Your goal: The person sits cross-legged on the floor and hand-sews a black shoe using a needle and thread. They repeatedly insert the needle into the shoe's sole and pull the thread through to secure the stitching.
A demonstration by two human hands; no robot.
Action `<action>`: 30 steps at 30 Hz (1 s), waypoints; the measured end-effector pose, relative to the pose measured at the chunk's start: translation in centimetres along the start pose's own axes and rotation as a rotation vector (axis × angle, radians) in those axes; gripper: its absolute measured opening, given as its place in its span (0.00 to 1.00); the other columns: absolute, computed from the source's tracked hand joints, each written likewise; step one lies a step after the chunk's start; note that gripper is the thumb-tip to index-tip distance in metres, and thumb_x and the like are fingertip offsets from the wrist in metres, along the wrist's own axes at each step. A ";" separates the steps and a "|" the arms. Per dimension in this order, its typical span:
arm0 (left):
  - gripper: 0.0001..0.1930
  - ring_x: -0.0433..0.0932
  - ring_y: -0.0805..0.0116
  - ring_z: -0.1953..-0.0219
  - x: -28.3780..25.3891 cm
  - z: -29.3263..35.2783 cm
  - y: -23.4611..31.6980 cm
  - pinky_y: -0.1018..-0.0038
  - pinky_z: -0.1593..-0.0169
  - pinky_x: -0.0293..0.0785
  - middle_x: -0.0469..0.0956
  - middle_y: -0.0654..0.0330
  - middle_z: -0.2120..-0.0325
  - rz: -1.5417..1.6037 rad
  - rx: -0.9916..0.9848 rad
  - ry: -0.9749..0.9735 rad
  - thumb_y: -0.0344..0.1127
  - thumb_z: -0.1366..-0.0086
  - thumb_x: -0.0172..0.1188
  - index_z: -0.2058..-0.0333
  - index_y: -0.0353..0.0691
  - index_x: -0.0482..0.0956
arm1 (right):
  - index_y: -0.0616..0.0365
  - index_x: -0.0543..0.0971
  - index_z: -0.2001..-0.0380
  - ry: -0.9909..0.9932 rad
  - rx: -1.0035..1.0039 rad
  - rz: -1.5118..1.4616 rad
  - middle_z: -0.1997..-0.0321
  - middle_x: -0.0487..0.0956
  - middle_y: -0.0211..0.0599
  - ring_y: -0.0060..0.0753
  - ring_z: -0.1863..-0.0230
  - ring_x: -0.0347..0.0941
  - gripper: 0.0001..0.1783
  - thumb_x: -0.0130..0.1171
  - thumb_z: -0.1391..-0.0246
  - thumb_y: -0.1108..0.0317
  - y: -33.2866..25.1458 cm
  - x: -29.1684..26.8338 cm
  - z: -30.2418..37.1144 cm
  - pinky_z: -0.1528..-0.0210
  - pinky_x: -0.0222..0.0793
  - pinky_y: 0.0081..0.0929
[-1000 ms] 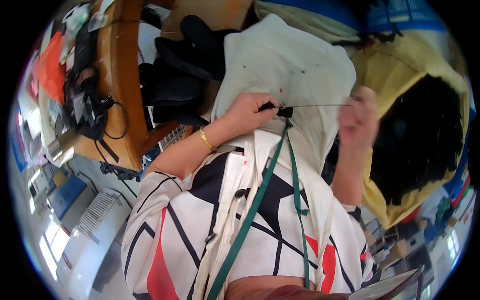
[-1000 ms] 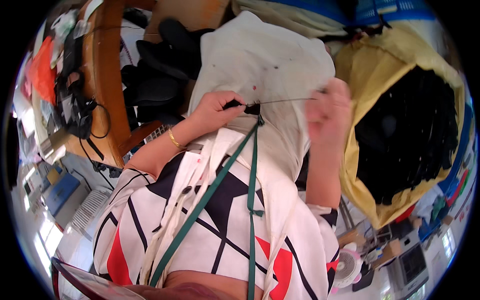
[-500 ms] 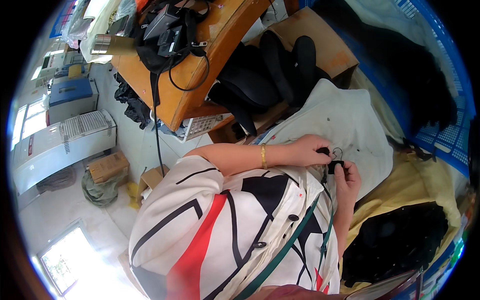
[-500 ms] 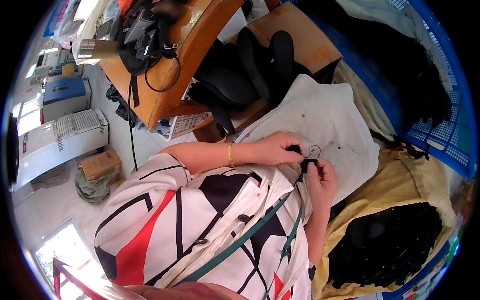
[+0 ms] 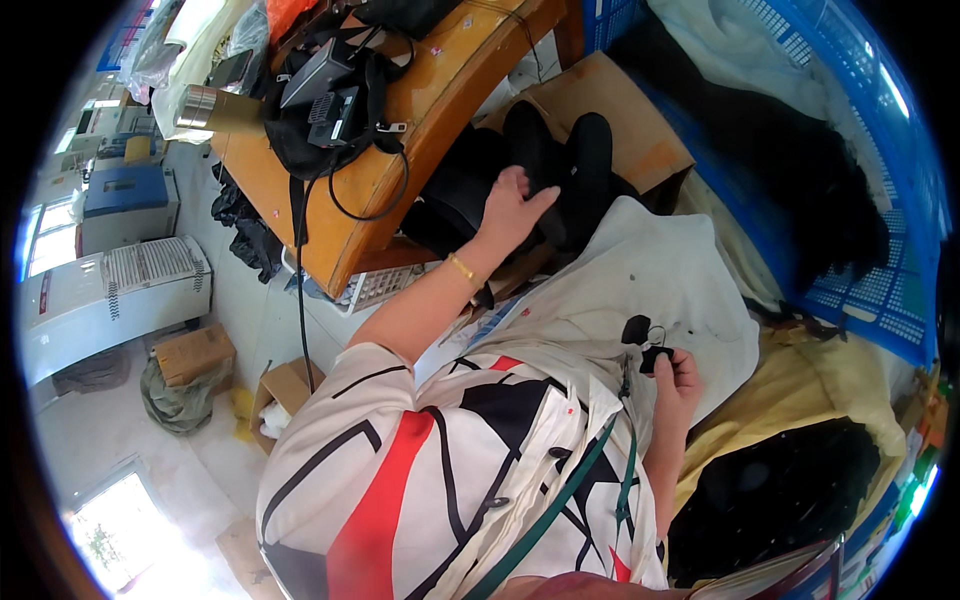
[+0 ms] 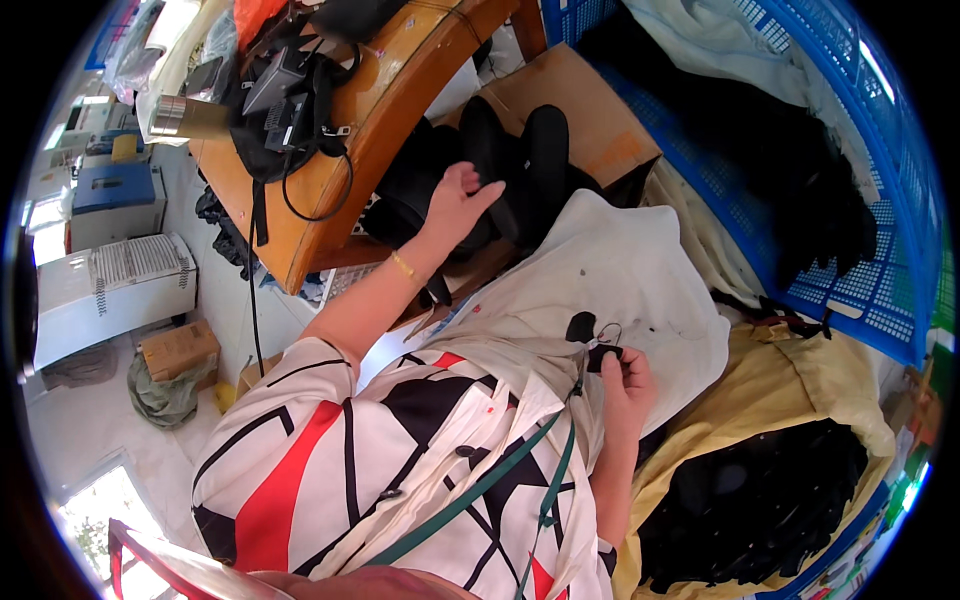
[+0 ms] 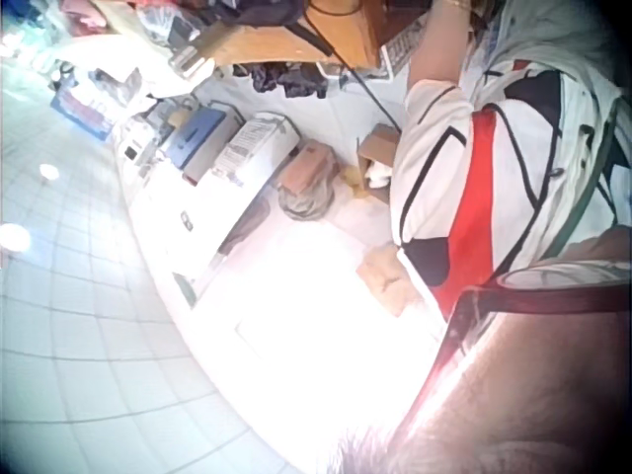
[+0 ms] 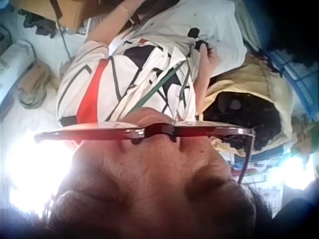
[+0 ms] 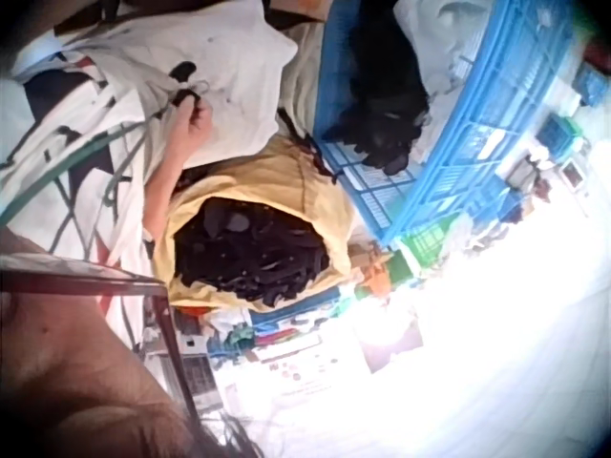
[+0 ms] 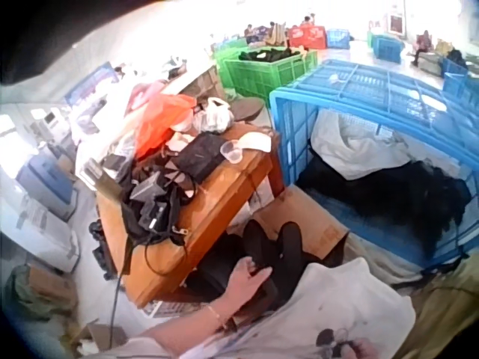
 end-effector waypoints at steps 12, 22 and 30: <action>0.37 0.70 0.41 0.43 1.3 -4.8 -1.8 0.64 0.40 0.68 0.72 0.33 0.50 -0.060 -0.194 0.207 0.34 0.49 0.62 0.42 0.21 0.61 | 0.61 0.76 0.61 0.039 -0.014 -0.021 0.67 0.78 0.28 0.17 0.68 0.72 0.06 0.58 0.39 0.71 0.2 -0.5 1.2 0.61 0.69 0.17; 0.27 0.77 0.74 0.59 3.7 3.7 11.9 0.82 0.55 0.71 0.80 0.63 0.62 0.734 -0.220 -0.855 0.19 0.57 0.52 0.53 0.32 0.78 | 0.62 0.77 0.60 0.199 -0.032 -0.213 0.65 0.80 0.30 0.19 0.66 0.74 0.07 0.56 0.38 0.71 -0.6 -3.7 1.3 0.61 0.71 0.20; 0.21 0.78 0.58 0.54 9.0 11.4 13.6 0.68 0.51 0.73 0.79 0.49 0.58 -0.153 0.453 -0.877 0.25 0.46 0.55 0.52 0.34 0.77 | 0.59 0.78 0.58 0.320 -0.068 -0.411 0.64 0.80 0.29 0.18 0.70 0.75 0.08 0.58 0.39 0.70 1.5 -6.5 1.9 0.65 0.72 0.20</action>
Point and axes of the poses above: each hand's wrist, its own z-axis away from the middle knuckle, its own x-axis out of the palm, y = z × x, the point moved 8 cm from there along -z, towards the middle knuckle
